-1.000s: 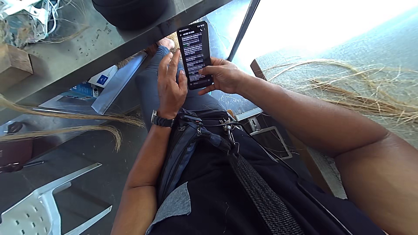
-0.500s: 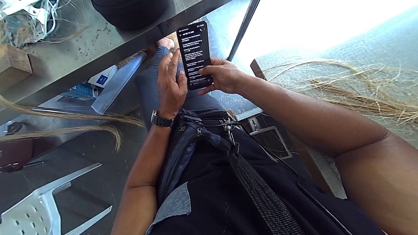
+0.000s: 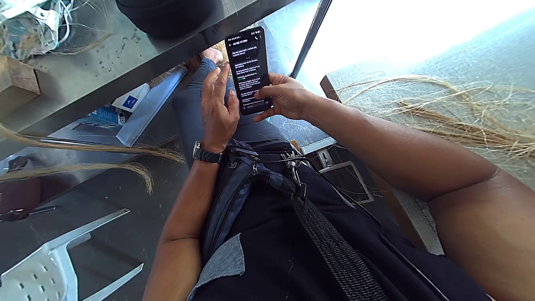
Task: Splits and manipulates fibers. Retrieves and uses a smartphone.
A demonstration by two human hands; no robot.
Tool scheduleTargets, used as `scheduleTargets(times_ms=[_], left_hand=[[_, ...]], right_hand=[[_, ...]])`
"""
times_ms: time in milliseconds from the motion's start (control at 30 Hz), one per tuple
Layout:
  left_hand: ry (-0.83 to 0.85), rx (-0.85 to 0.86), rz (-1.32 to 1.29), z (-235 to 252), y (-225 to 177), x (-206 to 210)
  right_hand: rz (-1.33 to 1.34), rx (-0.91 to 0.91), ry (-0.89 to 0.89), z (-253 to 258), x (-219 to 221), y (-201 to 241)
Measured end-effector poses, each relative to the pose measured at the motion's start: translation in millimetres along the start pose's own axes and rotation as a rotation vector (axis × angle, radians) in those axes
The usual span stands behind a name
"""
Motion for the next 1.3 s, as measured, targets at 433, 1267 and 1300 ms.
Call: scheduleTargets(times_ms=[433,1267,1300], left_hand=[[0.005,0.005,-0.005,0.2,0.7,0.5],[0.003,0.003,0.011,0.4,0.9,0.4],[0.004,0.004,0.009,0.4,1.1,0.6]], right_hand=[[0.023,0.004,0.001,0.9,-0.3,-0.5],[0.024,0.031,-0.009,0.6,-0.2,-0.3],[0.024,0.032,-0.008,0.7,-0.6,-0.4]])
Point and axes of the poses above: each hand's wrist, its own z-axis towards the middle knuckle, its own x-axis out of the palm, y = z × x, the point moved 5 cm from there along z, towards the middle knuckle, and after that the axes turned 11 degrees about y, right-handed, at the moved point
